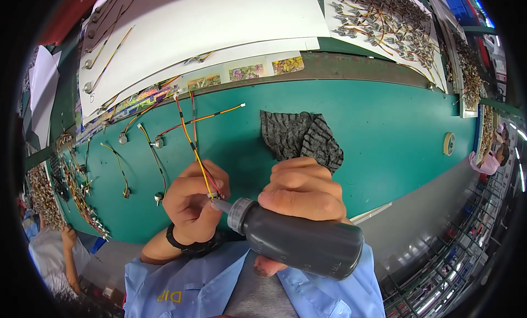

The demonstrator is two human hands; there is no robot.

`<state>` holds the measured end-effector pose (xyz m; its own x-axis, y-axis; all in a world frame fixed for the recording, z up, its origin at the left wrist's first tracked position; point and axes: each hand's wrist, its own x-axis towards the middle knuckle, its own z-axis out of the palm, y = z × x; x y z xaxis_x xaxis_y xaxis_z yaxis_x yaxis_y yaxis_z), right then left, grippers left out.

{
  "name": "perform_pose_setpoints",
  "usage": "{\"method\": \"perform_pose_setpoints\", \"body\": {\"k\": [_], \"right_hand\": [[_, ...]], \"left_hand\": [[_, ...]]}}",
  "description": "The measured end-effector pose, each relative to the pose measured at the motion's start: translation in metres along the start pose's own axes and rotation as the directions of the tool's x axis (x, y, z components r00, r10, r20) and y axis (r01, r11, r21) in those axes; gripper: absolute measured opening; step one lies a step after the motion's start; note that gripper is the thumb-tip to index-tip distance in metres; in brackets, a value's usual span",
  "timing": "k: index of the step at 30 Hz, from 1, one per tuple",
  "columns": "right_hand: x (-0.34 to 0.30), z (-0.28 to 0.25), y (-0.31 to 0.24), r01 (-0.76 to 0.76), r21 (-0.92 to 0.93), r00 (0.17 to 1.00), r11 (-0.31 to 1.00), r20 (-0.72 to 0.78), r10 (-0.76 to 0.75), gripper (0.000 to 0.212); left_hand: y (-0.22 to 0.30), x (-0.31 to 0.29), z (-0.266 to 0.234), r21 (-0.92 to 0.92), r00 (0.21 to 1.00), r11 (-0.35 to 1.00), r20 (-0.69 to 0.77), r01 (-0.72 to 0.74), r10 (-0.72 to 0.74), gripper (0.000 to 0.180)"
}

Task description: The person picks up a wire assembly, applies liquid from a squeeze bottle to the connector, and places it onto a white board, repeating the process for several assemblies.

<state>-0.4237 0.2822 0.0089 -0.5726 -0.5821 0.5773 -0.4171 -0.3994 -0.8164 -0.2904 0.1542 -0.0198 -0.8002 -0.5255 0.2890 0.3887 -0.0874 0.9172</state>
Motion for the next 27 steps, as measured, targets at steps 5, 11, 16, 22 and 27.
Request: {"method": "perform_pose_setpoints", "body": {"k": [5, 11, 16, 22, 27], "right_hand": [[0.0052, -0.007, 0.0049, 0.098, -0.061, 0.982, 0.993, 0.167, -0.086, 0.084], [0.0049, -0.0082, 0.0046, 0.105, -0.07, 0.98, 0.992, 0.178, -0.091, 0.085], [0.0049, -0.0084, 0.0033, 0.106, -0.09, 0.979, 0.99, 0.184, -0.088, 0.084], [0.0049, -0.0085, 0.001, 0.09, -0.089, 0.981, 0.992, 0.181, -0.073, 0.084], [0.0059, -0.0092, 0.0015, 0.08, -0.078, 0.98, 0.994, 0.187, -0.065, 0.083]], "left_hand": [[-0.0021, 0.0005, -0.0018, 0.066, 0.998, 0.997, 0.048, -0.036, 0.033, 0.02], [-0.0019, 0.0009, -0.002, 0.065, 0.998, 0.997, 0.051, -0.045, 0.042, 0.02], [-0.0018, -0.0005, -0.0015, 0.052, 0.999, 0.998, 0.042, -0.022, 0.019, 0.019], [-0.0012, -0.0003, -0.0004, 0.051, 0.999, 0.999, 0.039, -0.01, 0.008, 0.019], [-0.001, 0.0005, -0.0011, 0.059, 0.999, 0.998, 0.047, -0.021, 0.018, 0.019]]}}
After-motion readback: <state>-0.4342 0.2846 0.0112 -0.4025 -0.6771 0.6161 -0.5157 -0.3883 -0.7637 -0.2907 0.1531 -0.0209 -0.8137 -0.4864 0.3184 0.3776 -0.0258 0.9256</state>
